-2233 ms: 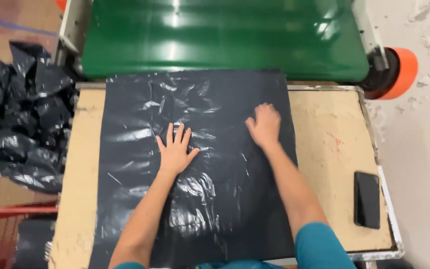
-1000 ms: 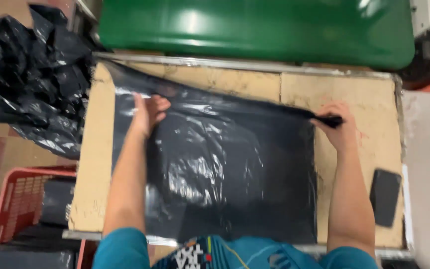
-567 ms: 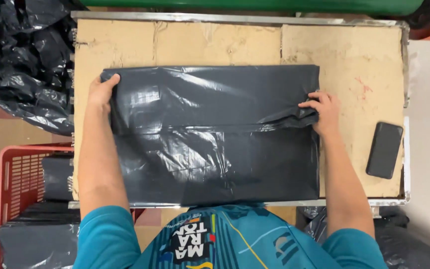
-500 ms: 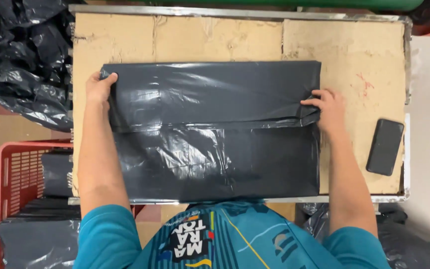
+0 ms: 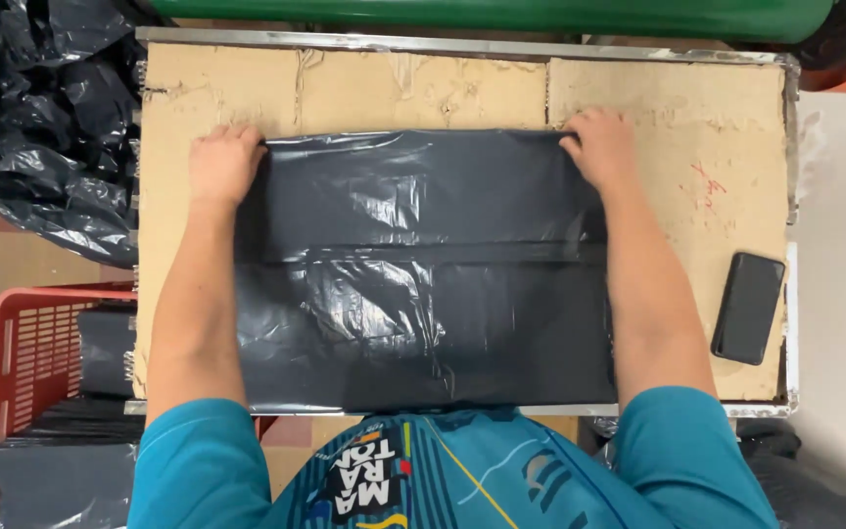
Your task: Folding large black plastic bags and stacking them into a red plastic basket.
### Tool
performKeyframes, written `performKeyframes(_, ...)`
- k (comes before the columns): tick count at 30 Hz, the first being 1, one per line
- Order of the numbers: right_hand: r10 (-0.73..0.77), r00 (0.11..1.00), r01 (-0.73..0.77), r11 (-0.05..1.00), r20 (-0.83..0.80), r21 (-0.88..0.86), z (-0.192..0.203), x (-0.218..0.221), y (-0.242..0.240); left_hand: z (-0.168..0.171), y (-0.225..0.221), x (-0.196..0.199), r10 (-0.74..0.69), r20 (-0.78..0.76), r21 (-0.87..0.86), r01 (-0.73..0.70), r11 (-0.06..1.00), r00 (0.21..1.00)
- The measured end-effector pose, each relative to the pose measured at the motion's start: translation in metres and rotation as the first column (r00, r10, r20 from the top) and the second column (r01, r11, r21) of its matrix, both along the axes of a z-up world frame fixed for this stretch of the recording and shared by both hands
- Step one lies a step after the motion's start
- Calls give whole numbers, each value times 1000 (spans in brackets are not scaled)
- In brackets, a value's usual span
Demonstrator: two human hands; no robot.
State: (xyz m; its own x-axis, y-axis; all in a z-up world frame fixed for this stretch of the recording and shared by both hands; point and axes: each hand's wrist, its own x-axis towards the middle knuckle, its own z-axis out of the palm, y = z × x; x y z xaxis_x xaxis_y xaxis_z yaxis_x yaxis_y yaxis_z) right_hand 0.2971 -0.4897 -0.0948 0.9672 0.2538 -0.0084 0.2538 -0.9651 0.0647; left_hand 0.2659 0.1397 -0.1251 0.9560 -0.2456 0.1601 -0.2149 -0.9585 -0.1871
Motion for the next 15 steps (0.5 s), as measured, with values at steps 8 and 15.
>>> performKeyframes(8,315,775,-313,944,548,-100,156,-30,12,155,11,-23,-260,189,274,203,940,947)
performKeyframes(15,211,781,-301,952,587,57,145,-200,13,178,-3,-188,-373,253,327,284,901,893)
